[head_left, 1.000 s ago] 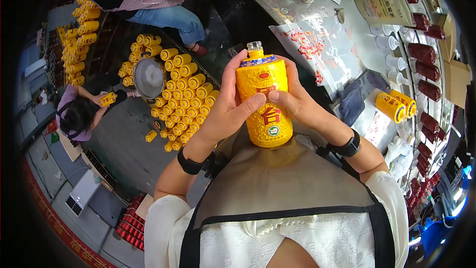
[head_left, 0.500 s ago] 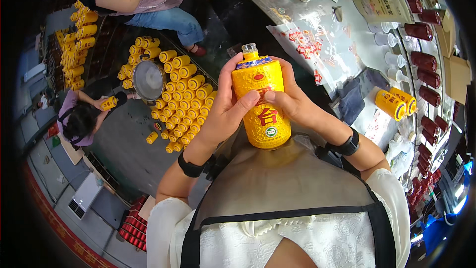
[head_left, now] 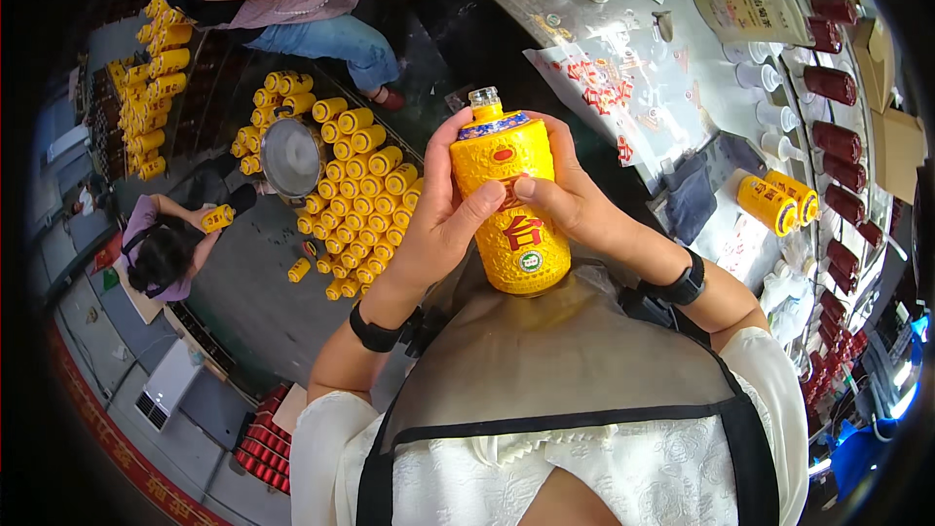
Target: Applying decorative foil or labels to yellow ceramic liquor bottles.
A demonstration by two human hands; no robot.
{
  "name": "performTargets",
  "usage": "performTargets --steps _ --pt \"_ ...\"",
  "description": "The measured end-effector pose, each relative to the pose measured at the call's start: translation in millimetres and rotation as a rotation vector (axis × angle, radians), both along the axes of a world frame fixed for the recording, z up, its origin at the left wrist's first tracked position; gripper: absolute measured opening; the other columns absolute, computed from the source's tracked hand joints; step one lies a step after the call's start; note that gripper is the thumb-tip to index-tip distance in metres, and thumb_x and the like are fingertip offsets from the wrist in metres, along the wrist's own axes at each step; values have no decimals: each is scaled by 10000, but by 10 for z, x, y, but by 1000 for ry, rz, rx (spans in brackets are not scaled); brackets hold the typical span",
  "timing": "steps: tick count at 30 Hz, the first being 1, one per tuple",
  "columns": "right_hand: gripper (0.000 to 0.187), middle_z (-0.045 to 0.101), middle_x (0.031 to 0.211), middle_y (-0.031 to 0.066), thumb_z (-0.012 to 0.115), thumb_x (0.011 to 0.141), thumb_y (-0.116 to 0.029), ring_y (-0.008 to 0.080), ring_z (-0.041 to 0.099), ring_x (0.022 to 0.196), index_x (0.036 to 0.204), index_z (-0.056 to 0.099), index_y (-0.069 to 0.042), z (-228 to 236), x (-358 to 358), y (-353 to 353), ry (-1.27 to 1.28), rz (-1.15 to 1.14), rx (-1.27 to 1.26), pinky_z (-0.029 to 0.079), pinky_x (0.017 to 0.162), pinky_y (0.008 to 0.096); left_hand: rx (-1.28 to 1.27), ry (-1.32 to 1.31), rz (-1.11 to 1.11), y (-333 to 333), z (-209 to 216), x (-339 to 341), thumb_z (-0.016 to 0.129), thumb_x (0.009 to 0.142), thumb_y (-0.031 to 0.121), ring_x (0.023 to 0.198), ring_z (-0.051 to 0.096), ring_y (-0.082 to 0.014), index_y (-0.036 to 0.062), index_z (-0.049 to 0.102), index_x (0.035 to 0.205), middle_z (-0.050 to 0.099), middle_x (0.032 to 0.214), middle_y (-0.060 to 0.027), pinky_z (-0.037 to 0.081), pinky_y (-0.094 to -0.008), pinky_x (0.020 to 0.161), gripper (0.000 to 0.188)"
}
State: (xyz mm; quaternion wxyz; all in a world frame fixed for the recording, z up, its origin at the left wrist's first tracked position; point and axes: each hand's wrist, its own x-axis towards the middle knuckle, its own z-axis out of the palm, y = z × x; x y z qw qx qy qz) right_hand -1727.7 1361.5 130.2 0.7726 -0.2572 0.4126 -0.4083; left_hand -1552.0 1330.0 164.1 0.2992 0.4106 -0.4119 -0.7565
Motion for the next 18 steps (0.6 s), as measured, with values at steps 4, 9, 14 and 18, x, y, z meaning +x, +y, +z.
performTargets --steps 4,9,14,18 --pt "692 477 1232 160 623 918 -267 221 525 1123 1410 166 -99 53 33 -9 22 -16 2 477 935 335 5 -6 -3 7 13 23 549 977 131 1247 443 -175 78 179 1488 396 1382 -115 373 -318 1066 634" --pt "673 488 1213 164 628 914 -269 219 540 1095 1395 191 -95 34 50 2 61 -25 7 490 913 333 37 6 2 15 14 31 550 973 119 1248 441 -175 73 178 1487 398 1377 -115 372 -317 1068 636" --pt "653 497 1194 162 633 911 -270 214 550 1066 1379 215 -89 86 53 -26 73 -25 59 495 897 328 6 -9 1 20 -20 36 554 969 109 1253 436 -174 72 178 1489 397 1378 -114 370 -320 1070 642" --pt "640 498 1189 154 629 907 -251 210 551 1057 1378 225 -94 70 53 -26 67 -47 115 494 893 324 8 1 -1 17 -40 29 552 969 104 1258 434 -172 72 179 1489 395 1385 -115 369 -320 1070 641"
